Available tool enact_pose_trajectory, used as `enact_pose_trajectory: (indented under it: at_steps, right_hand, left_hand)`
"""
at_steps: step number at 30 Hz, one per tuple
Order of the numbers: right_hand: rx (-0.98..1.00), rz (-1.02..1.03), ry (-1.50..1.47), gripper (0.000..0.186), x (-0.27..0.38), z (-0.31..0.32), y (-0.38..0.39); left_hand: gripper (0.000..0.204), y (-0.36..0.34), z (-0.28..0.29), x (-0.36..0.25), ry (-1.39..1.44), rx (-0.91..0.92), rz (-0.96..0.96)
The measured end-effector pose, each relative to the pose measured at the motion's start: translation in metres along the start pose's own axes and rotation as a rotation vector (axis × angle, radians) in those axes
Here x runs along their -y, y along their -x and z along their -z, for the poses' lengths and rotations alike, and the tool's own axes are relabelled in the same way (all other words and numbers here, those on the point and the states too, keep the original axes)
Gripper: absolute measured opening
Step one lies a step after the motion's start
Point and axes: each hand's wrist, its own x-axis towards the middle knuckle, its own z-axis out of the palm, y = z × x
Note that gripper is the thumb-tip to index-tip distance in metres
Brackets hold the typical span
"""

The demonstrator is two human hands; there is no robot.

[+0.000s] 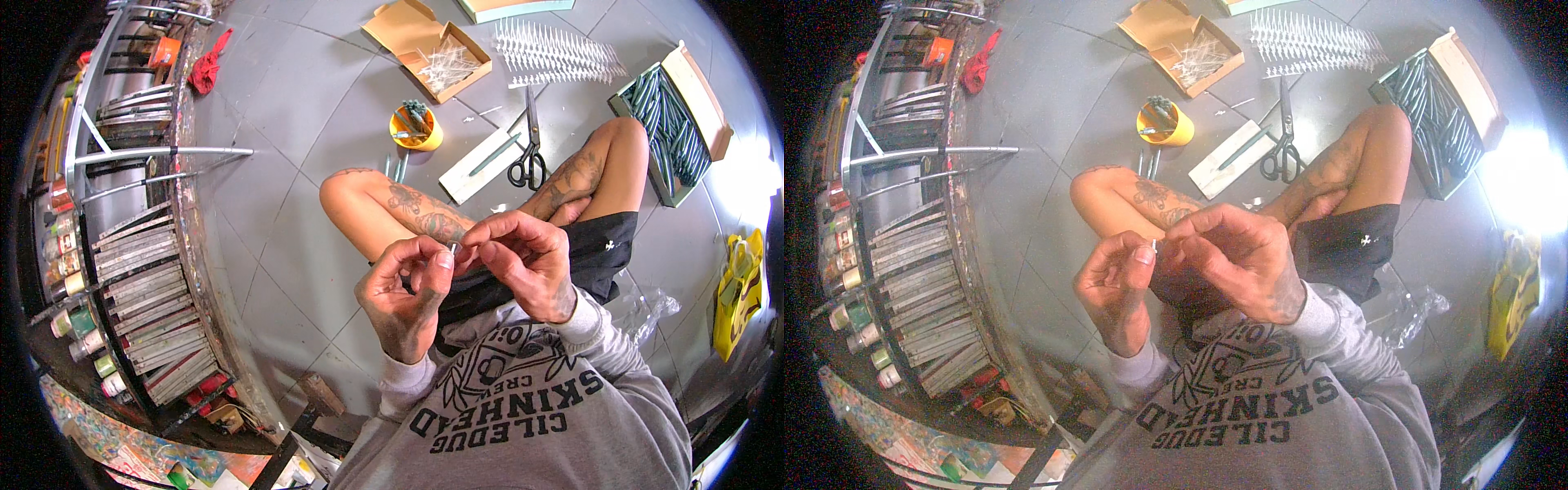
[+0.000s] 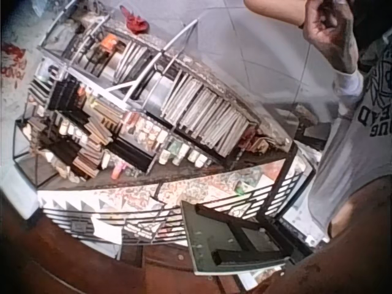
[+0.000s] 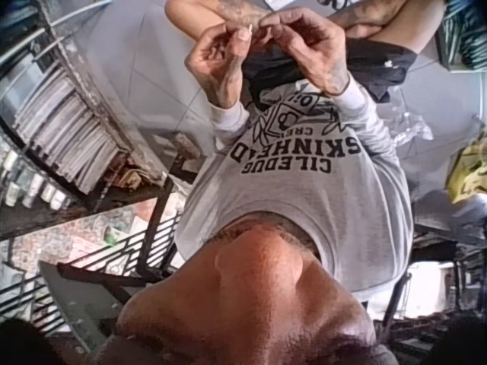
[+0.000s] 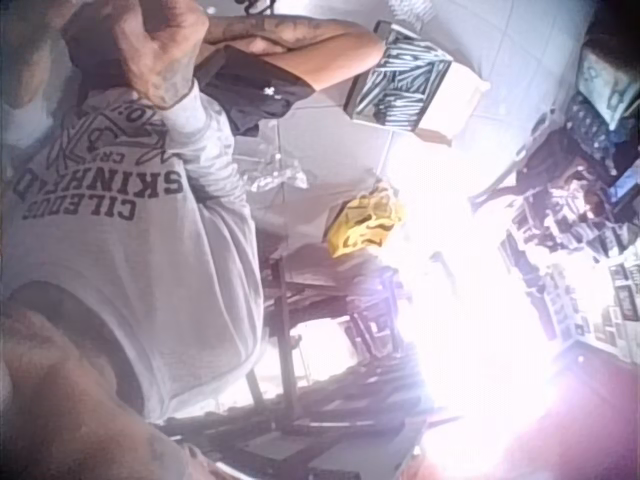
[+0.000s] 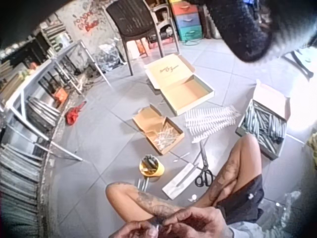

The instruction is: The person peels a protective film from small acrylic pieces and uses shears to cut a plastic sheet while sitting on the floor.

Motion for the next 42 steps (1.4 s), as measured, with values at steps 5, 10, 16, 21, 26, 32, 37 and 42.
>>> enact_pose_trajectory:
  at_steps: [5, 10, 16, 21, 26, 32, 37, 42]
  right_hand:
    - [-0.032, 0.065, 0.157, 0.019, -0.003, 0.001, -0.002]
    - [-0.014, 0.110, 0.374, 0.019, 0.007, 0.001, -0.008]
    - [0.035, 0.114, 0.456, 0.012, 0.016, -0.002, -0.013]
    - [0.058, 0.028, 0.452, 0.010, 0.018, -0.001, -0.012]
    - [0.033, -0.064, 0.387, 0.009, 0.017, -0.001, -0.011]
    - [0.008, -0.002, 0.376, 0.012, 0.014, -0.001, -0.012]
    - [0.036, 0.036, 0.476, 0.007, 0.023, -0.003, -0.013]
    - [0.013, 0.138, 0.529, 0.005, 0.017, -0.002, -0.014]
  left_hand:
    - [0.015, 0.001, 0.003, 0.000, -0.027, -0.024, -0.028]
    - [0.015, 0.001, 0.010, 0.005, -0.099, -0.004, -0.078]
    - [0.014, 0.002, 0.012, 0.011, -0.174, -0.009, -0.153]
    - [0.014, 0.003, 0.011, 0.011, -0.179, -0.015, -0.153]
    - [0.015, 0.002, 0.011, 0.010, -0.220, 0.007, -0.158]
    - [0.016, 0.001, 0.011, 0.006, -0.364, 0.025, -0.284]
    - [0.018, 0.000, 0.012, 0.003, -0.480, 0.058, -0.375]
    - [0.022, 0.002, 0.012, -0.002, -0.527, 0.148, -0.419]
